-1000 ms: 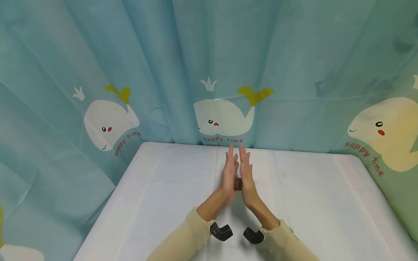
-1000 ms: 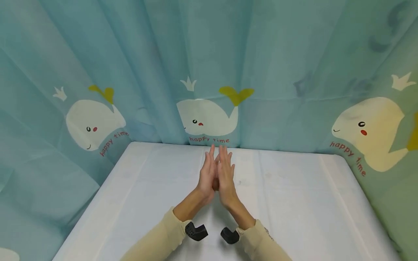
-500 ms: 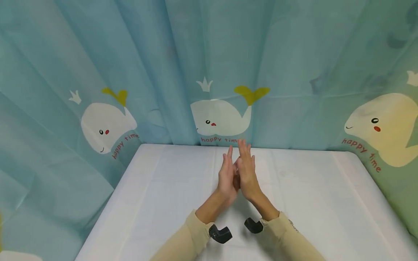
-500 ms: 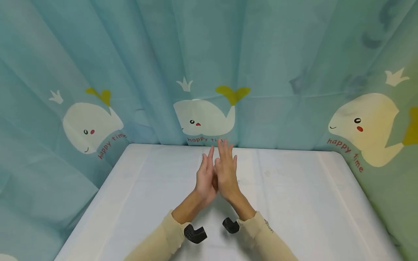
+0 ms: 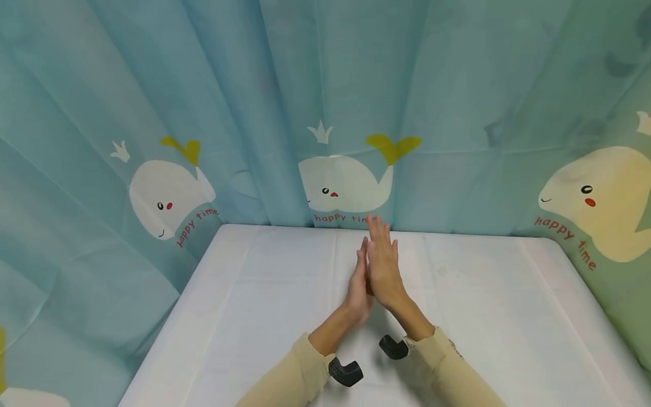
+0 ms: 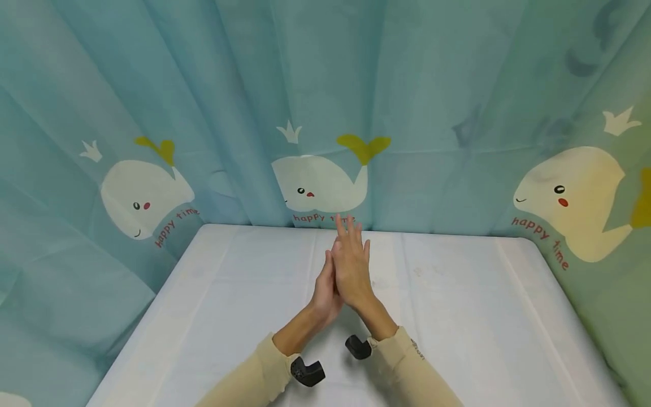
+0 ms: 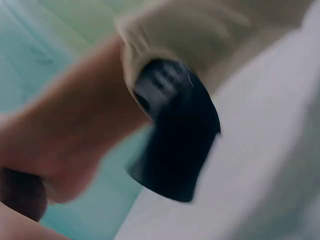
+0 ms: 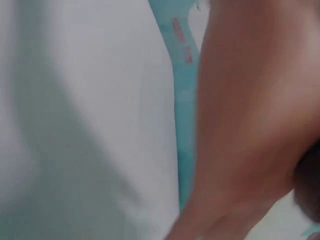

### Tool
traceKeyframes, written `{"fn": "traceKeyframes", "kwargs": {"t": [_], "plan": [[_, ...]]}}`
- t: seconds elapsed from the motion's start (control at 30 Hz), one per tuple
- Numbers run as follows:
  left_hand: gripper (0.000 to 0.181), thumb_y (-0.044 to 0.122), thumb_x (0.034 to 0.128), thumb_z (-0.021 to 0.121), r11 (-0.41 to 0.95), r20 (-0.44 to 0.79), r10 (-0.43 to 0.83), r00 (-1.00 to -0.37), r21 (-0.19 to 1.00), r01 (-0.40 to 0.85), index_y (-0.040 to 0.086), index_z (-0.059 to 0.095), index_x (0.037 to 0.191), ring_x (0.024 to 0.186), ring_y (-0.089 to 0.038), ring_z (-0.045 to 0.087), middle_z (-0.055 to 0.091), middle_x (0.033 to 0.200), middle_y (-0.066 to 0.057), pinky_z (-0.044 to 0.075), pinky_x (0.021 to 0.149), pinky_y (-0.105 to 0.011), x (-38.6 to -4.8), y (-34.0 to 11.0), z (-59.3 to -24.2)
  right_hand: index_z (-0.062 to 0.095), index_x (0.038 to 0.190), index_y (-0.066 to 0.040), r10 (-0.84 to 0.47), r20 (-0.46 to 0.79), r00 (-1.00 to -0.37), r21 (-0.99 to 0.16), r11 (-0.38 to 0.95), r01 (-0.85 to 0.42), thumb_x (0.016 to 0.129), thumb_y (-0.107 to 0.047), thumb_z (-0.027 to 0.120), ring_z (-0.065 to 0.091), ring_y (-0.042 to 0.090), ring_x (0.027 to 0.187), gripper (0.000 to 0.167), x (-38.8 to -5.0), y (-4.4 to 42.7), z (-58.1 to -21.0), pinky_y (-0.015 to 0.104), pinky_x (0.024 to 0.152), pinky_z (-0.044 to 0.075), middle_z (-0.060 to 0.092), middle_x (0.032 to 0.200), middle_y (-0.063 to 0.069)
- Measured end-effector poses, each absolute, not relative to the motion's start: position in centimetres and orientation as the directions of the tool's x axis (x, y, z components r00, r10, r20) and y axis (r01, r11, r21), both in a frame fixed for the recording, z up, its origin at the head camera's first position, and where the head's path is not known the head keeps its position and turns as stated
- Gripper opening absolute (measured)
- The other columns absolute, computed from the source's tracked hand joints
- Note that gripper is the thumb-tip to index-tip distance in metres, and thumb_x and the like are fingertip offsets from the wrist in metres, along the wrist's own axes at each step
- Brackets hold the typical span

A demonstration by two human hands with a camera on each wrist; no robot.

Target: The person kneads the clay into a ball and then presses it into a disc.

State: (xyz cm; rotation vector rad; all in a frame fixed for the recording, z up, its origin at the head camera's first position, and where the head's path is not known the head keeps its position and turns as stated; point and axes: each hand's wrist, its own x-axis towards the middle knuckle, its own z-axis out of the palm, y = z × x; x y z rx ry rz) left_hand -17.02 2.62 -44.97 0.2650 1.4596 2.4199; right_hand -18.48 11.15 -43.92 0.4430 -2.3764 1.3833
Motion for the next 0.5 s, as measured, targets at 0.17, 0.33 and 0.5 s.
{"fn": "traceKeyframes", "kwargs": {"t": [0.17, 0.33, 0.5], "plan": [[0.068, 0.064, 0.1069, 0.016, -0.565, -0.024, 0.352, -0.936, 0.792, -0.232, 0.036, -0.002, 0.166, 0.128, -0.014, 0.056, 0.023, 0.169, -0.007, 0.039, 0.105, -0.027, -17.4, 2.0, -44.2, 0.017, 0.167, -0.023, -0.080, 0.436, -0.896, -0.816, 0.384, -0.431, 0.111, -0.046, 0.013, -0.003, 0.031, 0.158, 0.060, -18.4, 11.6, -45.3, 0.067, 0.119, -0.006, 0.009, 0.172, 0.000], [0.064, 0.061, 0.1081, 0.015, -0.559, -0.008, 0.283, -0.959, 0.811, -0.172, 0.037, -0.001, 0.166, 0.147, -0.021, 0.038, 0.003, 0.173, -0.001, 0.028, 0.120, -0.042, -18.8, 1.4, -43.8, 0.018, 0.166, -0.023, -0.130, 0.426, -0.895, -0.838, 0.317, -0.445, 0.112, -0.037, 0.017, 0.000, 0.029, 0.158, 0.056, -16.0, 9.9, -45.9, 0.069, 0.118, -0.005, 0.010, 0.172, 0.000], [0.079, 0.069, 0.1043, 0.015, -0.379, 0.073, 0.291, -0.954, 0.924, -0.045, 0.025, -0.002, 0.167, 0.158, -0.027, 0.005, -0.005, 0.173, -0.002, 0.006, 0.125, -0.054, -19.2, 1.9, -45.3, 0.019, 0.166, -0.020, -0.145, 0.480, -0.865, -0.811, 0.301, -0.501, 0.111, -0.035, 0.018, 0.002, 0.027, 0.158, 0.057, -14.9, 9.0, -44.4, 0.069, 0.117, -0.005, 0.011, 0.172, 0.001]]}}
